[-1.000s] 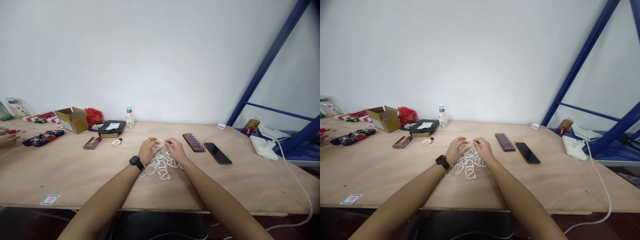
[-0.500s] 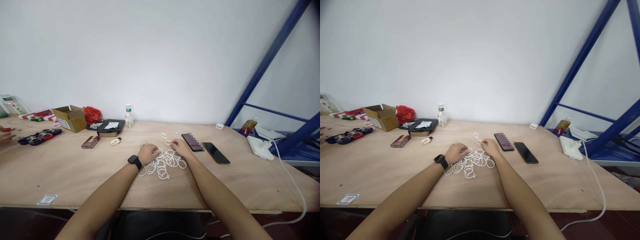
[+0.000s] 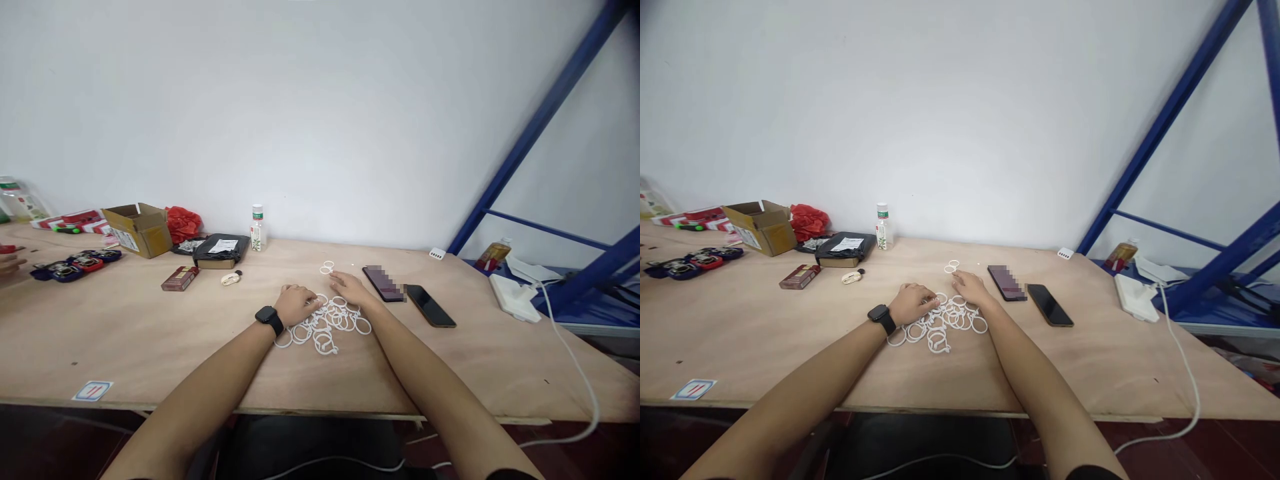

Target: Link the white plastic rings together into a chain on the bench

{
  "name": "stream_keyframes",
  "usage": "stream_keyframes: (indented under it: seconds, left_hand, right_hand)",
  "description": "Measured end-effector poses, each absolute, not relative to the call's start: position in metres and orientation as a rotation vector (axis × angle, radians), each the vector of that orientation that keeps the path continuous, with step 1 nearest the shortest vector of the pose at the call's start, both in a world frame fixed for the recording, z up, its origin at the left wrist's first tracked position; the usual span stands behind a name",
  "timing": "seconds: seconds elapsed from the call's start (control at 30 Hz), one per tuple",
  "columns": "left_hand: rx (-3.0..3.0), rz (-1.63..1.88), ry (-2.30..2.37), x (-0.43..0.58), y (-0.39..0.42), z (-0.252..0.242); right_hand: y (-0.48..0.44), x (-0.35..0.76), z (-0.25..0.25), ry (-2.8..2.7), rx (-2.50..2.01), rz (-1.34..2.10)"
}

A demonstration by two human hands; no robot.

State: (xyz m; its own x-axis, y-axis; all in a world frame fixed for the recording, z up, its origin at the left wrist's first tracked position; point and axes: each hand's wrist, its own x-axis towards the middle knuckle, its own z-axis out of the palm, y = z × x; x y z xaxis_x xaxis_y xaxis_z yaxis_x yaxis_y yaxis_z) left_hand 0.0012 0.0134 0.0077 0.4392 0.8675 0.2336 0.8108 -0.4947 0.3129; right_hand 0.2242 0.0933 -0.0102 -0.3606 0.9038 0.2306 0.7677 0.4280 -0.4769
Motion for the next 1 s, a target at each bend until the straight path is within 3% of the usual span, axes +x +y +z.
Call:
stream_keyframes:
  seconds: [0.13,0.47,0.73,1.0]
  left_hand:
    - [2.575,0.534,1.488,0.001,0.014,0.005]
    - [2.558,0.647,1.473,-0.001,0.017,0.001]
    - [2.44,1.027,1.435,-0.003,0.021,0.002]
    - [2.474,0.985,1.417,0.0,0.018,0.007]
  right_hand:
    - [0.076,0.223,-0.004,-2.248,-1.185,0.544]
    - [0.045,0.204,0.002,-2.411,-1.033,0.42]
    - [0.037,0.202,0.009,-2.187,-1.007,0.557]
    - [0.033,0.194,0.01,-2.023,-0.937,0.55]
